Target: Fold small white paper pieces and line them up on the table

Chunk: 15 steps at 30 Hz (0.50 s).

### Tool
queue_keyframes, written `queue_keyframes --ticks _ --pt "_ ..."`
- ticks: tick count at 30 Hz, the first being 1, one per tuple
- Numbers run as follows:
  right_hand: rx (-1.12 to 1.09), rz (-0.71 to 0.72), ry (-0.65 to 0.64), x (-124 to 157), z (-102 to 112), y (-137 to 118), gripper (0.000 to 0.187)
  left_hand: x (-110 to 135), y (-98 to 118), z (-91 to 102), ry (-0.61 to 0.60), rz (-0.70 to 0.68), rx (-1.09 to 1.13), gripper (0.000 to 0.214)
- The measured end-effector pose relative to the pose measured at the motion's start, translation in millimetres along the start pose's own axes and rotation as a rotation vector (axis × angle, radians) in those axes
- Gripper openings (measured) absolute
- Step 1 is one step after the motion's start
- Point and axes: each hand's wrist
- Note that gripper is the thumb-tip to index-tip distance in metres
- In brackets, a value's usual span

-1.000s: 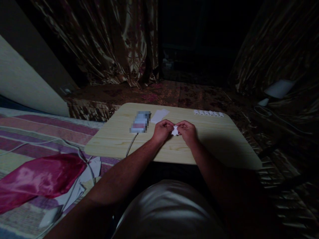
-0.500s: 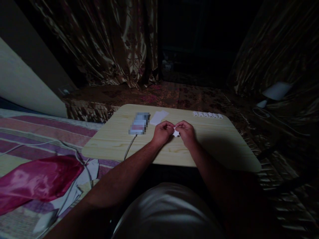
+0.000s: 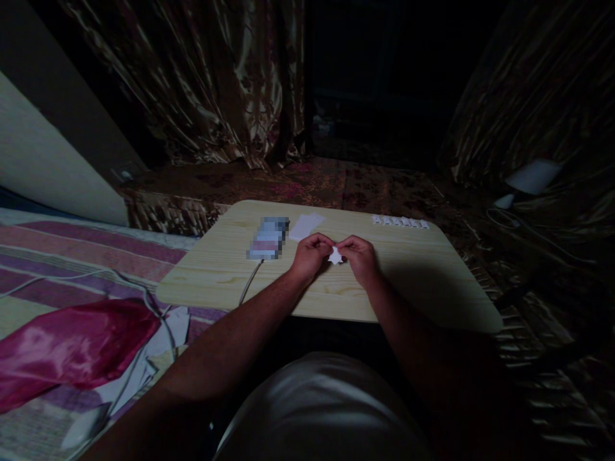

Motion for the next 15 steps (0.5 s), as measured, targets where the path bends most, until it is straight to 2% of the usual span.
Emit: queue_keyframes --ticks 6,12,15 --pt "0.029 -0.024 -0.004 1.6 3.4 0.1 0.008 -0.3 0.4 0.4 0.016 0.041 0.02 0.012" --pt "0.075 -0.007 0.002 2.4 5.4 -2.3 0.007 0.7 0.3 -0.6 -0.034 0.045 0.021 0.019" --pt "0.063 0.014 0.001 2.8 5.5 -2.3 0.013 0.2 -0.8 0.0 -0.028 0.048 0.007 0.021"
Point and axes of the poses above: each hand's wrist, its own x-axis away from the middle knuckle, its own z-axis out of the back of the hand, y = z × x, and after that the axes turned 14 degrees about -y, right-handed
